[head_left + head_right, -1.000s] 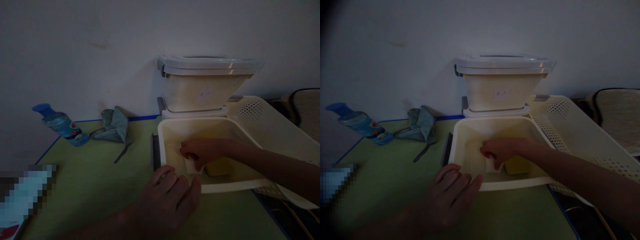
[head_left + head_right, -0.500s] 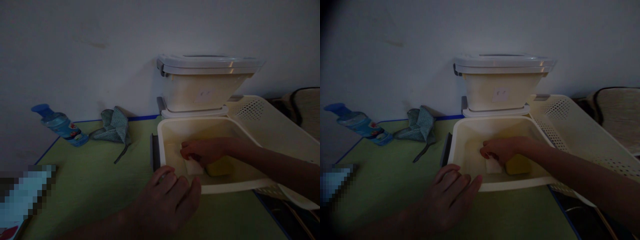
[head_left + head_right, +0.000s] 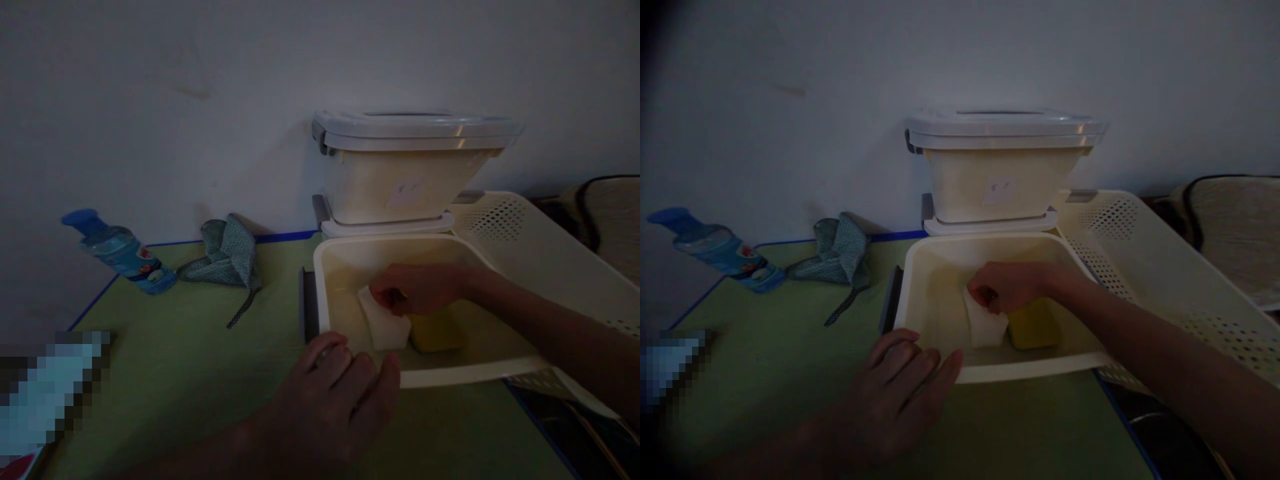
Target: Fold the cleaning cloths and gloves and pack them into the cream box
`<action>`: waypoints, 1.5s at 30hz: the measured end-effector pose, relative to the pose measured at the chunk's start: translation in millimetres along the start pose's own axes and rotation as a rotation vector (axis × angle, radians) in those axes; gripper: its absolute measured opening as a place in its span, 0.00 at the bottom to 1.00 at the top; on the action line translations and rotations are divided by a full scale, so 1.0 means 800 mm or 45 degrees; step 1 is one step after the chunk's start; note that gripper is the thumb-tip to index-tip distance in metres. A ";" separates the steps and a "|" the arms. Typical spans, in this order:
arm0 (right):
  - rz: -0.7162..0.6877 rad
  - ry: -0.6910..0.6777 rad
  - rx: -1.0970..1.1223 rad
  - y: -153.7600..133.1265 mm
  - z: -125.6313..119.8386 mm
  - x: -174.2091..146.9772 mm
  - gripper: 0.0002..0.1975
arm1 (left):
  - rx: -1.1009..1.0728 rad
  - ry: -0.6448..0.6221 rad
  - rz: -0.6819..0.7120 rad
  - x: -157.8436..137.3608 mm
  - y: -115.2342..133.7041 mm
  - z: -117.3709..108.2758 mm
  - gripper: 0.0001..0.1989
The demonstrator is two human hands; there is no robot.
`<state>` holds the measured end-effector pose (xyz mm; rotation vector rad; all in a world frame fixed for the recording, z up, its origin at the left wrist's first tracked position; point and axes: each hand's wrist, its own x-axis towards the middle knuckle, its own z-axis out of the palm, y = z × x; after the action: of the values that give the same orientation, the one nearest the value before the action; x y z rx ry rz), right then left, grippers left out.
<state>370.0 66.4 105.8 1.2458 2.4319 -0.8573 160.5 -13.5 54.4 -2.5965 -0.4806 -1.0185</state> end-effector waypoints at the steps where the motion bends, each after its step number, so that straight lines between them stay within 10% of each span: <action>1: 0.031 -0.024 0.014 0.000 0.000 -0.001 0.09 | -0.001 0.000 0.003 0.000 0.000 0.000 0.11; 19: 0.092 -0.238 0.021 0.005 0.008 0.000 0.13 | -0.014 0.025 0.006 0.003 -0.001 -0.001 0.11; 45: 0.085 0.266 -0.385 0.021 0.004 0.001 0.10 | 0.047 0.014 0.021 0.000 0.001 0.004 0.11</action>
<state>383.2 72.5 96.9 1.3452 2.5406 -0.3369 162.7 -12.8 52.4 -2.5569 -0.4705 -1.0091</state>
